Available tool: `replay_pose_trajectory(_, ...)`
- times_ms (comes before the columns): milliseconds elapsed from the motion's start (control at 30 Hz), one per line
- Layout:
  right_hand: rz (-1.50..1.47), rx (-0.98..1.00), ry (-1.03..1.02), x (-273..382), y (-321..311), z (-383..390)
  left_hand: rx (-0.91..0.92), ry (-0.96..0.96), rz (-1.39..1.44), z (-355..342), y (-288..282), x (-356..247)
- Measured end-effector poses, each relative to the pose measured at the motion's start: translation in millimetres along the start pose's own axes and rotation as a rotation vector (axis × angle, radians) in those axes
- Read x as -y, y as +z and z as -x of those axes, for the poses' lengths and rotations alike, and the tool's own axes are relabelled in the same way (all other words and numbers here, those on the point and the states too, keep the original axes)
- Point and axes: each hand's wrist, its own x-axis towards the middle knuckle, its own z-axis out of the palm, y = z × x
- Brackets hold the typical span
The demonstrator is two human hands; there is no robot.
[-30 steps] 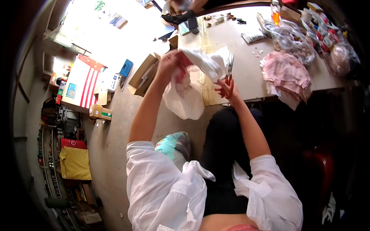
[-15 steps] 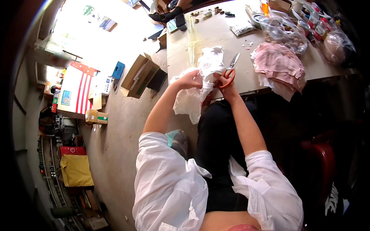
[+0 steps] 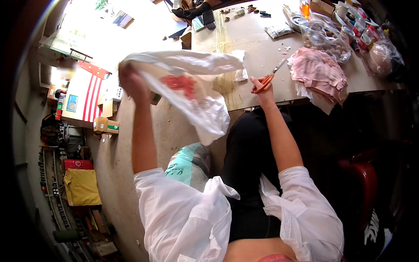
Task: The person uses orange-handled scissors to cut a piece of pink fabric into smaller strips. They then retrieve a white t-shirt from a plastic bag, unfold it on the table, and cut the sleeves off the shirt.
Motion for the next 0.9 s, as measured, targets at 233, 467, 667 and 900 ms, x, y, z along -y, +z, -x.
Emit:
replay_pose_trajectory(233, 0.194, 0.189, 0.261, -1, 14, 12, -0.366, -0.295, 0.482, -88, -95, -71)
replay_pose_trajectory(467, -0.364, 0.271, 0.607, -26, 5, -47, -0.205, -0.216, 0.550, -105, -83, -52)
replay_pose_trajectory(667, -0.573, 0.139, 0.419, -6, -17, -90, 0.104, 0.087, 0.217, -115, -59, -16)
replay_pose_trajectory(900, 0.107, 0.322, -0.077, 24, 47, -2, 0.097, 0.164, 0.330, -106, -70, -63)
